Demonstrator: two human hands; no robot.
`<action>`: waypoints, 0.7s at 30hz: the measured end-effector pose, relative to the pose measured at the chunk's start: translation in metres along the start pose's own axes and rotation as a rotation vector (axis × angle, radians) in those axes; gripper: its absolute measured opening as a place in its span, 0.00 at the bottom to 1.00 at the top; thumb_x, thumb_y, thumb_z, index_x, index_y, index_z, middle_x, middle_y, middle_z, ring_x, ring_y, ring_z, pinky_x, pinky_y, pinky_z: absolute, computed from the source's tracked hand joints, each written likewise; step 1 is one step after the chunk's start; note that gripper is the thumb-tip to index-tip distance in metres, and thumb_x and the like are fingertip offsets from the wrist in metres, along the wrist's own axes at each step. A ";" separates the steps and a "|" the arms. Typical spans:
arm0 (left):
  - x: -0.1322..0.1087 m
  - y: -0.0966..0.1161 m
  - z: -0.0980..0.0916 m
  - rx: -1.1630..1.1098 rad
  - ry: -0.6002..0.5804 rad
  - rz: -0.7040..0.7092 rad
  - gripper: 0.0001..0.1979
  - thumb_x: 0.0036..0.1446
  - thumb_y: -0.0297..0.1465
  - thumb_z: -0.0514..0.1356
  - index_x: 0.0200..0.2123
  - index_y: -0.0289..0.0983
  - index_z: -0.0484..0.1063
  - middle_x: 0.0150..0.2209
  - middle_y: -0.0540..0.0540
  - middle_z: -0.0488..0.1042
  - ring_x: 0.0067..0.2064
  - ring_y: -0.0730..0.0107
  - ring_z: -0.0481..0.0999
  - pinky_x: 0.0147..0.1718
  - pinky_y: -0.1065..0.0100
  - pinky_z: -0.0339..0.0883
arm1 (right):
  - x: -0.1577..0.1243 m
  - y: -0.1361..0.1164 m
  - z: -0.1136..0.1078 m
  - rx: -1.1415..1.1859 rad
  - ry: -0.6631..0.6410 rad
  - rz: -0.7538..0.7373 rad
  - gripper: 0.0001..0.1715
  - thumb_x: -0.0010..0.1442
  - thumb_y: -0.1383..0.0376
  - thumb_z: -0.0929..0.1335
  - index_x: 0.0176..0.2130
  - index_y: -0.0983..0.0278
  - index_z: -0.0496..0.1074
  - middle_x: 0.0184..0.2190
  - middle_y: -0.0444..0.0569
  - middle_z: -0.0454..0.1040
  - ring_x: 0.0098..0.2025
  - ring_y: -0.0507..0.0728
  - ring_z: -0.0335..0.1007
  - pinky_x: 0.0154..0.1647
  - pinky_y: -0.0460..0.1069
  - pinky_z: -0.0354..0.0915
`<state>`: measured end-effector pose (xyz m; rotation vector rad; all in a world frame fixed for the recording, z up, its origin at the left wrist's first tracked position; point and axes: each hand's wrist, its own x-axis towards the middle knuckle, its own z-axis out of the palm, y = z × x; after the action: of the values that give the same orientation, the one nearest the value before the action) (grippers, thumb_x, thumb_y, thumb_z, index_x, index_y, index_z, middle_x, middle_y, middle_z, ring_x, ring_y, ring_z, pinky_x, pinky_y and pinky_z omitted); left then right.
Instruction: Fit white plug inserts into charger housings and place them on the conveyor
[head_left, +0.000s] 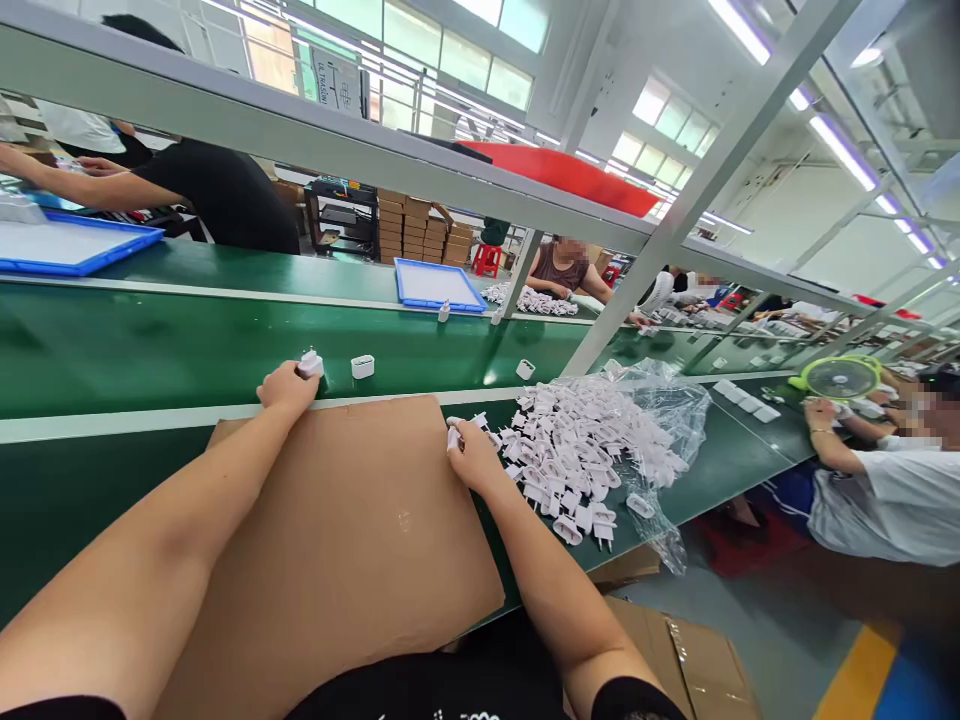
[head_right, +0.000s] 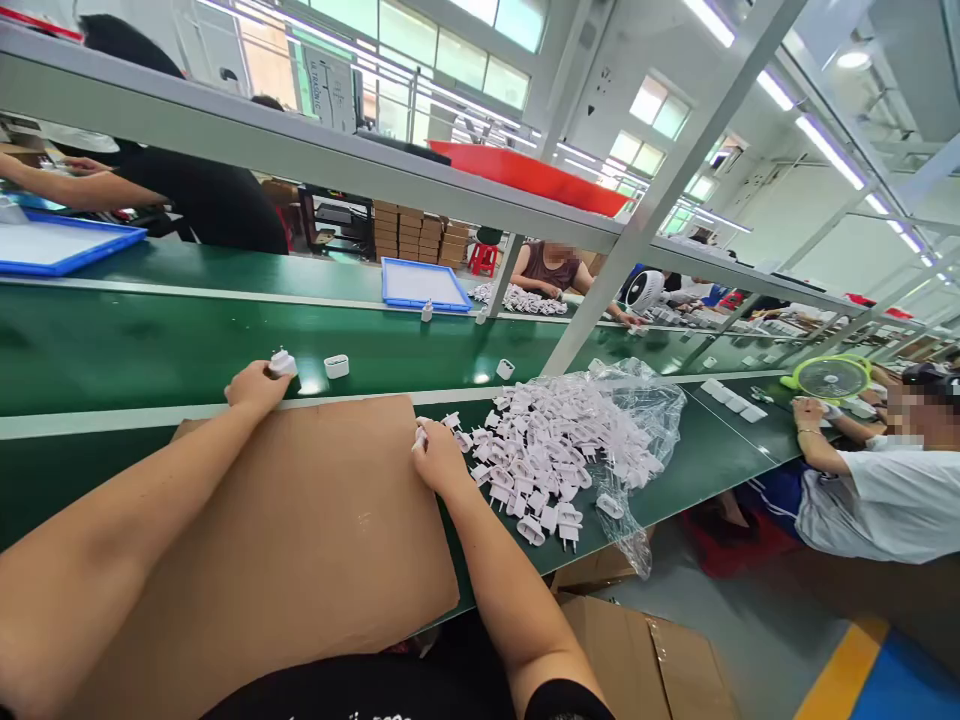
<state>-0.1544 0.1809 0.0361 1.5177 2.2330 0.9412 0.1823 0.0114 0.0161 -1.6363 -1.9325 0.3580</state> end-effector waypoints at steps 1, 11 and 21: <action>-0.001 0.000 0.000 0.017 0.036 0.004 0.22 0.53 0.36 0.65 0.49 0.31 0.73 0.51 0.31 0.74 0.59 0.36 0.66 0.57 0.42 0.59 | -0.001 0.002 0.005 0.005 0.008 -0.006 0.30 0.62 0.74 0.62 0.62 0.66 0.68 0.53 0.58 0.71 0.56 0.61 0.68 0.61 0.56 0.65; 0.002 0.045 0.017 0.257 -0.272 0.569 0.39 0.48 0.30 0.63 0.66 0.41 0.66 0.73 0.40 0.51 0.70 0.39 0.53 0.66 0.50 0.51 | 0.006 0.019 0.012 0.286 0.012 0.049 0.31 0.62 0.68 0.64 0.64 0.60 0.70 0.45 0.51 0.67 0.45 0.57 0.70 0.56 0.55 0.69; -0.039 0.079 0.024 0.148 -0.269 0.612 0.21 0.51 0.34 0.59 0.49 0.39 0.79 0.58 0.40 0.72 0.53 0.50 0.74 0.52 0.59 0.69 | -0.001 0.033 -0.012 0.295 0.228 0.306 0.32 0.57 0.69 0.66 0.61 0.64 0.68 0.54 0.56 0.71 0.51 0.59 0.73 0.58 0.53 0.68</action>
<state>-0.0681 0.1727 0.0648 2.3088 1.7032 0.6627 0.2157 0.0156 0.0075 -1.6906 -1.3917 0.5241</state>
